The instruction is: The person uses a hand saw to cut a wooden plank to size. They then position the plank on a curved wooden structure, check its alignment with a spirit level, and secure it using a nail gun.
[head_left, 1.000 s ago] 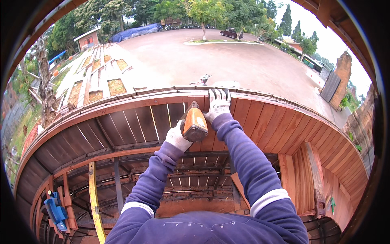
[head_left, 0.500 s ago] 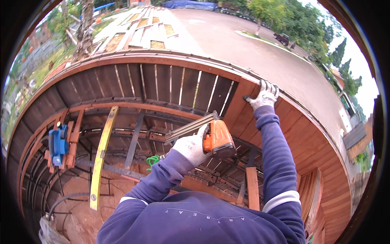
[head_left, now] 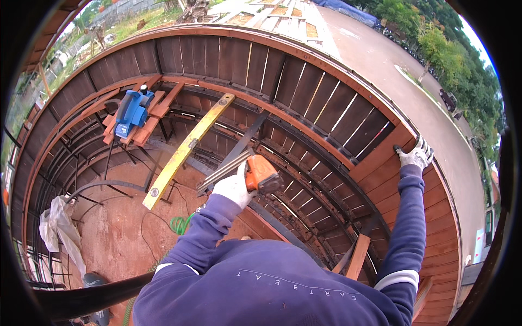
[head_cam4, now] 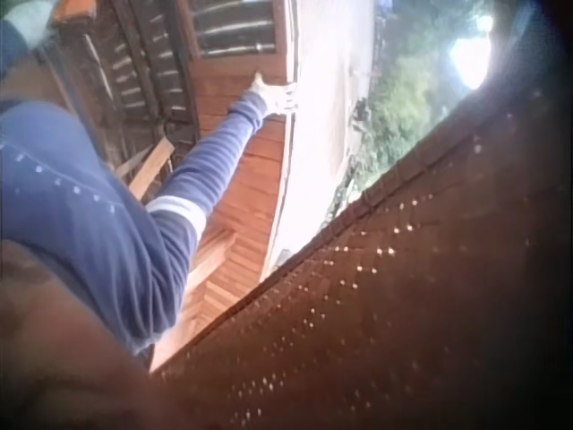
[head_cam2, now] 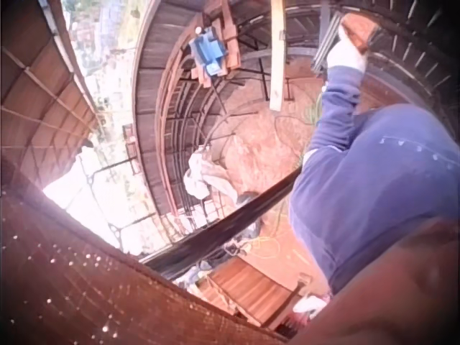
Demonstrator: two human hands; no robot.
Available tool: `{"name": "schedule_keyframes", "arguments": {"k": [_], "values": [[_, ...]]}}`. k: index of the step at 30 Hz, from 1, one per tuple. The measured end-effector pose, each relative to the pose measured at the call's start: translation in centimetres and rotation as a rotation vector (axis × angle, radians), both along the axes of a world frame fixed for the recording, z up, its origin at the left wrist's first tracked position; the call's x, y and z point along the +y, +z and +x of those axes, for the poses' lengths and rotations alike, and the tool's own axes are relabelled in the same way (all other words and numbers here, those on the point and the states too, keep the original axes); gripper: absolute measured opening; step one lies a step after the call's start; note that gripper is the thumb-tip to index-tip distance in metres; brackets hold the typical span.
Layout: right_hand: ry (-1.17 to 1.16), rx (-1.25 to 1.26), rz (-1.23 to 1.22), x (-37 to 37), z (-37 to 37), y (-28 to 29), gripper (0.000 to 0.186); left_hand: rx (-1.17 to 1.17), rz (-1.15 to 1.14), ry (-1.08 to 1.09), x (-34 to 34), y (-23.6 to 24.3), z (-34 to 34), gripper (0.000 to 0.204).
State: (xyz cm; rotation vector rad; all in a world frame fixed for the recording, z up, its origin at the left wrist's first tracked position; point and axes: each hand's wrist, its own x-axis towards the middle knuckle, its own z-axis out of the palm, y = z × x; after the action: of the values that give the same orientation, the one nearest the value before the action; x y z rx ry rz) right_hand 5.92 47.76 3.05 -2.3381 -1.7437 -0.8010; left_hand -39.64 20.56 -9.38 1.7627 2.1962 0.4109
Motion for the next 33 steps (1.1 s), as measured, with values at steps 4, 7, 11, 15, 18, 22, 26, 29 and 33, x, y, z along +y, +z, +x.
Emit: {"name": "schedule_keyframes", "arguments": {"k": [4, 7, 11, 15, 18, 22, 26, 29, 33], "values": [[0.013, 0.068, 0.007, -0.2, -0.3, 0.4, 0.114, 0.012, -0.096, 0.252, 0.3, -5.3, -5.0, 0.097], [0.033, 0.103, -0.013, -0.7, -0.7, 1.1, 0.115, 0.078, -0.12, 0.318, 0.6, -9.0, -8.4, 0.097], [0.026, 0.089, -0.064, -0.8, -0.8, 1.2, 0.116, 0.069, -0.076, 0.378, 1.9, -10.0, -10.2, 0.096], [0.042, 0.112, -0.066, -0.6, -0.3, 1.1, 0.116, 0.124, -0.012, 0.324, 4.0, -10.9, -10.1, 0.097], [0.04, 0.122, -0.081, -0.8, -0.6, 1.3, 0.116, 0.239, -0.069, 0.274, 4.5, -12.0, -9.9, 0.101], [0.017, 0.109, -0.105, -0.6, -0.1, 1.2, 0.117, 0.437, -0.141, 0.203, 5.1, -10.0, -8.7, 0.098], [0.021, 0.094, -0.07, -0.8, -1.1, 1.3, 0.117, 0.36, -0.087, 0.24, 5.0, -12.0, -10.5, 0.094], [0.015, 0.115, -0.11, -0.8, -0.5, 1.5, 0.117, 0.313, -0.056, 0.217, 4.3, -12.4, -10.9, 0.093], [0.019, 0.115, -0.122, -1.1, 0.3, 1.6, 0.115, 0.286, 0.061, 0.217, 2.9, -13.6, -11.2, 0.088]]}}
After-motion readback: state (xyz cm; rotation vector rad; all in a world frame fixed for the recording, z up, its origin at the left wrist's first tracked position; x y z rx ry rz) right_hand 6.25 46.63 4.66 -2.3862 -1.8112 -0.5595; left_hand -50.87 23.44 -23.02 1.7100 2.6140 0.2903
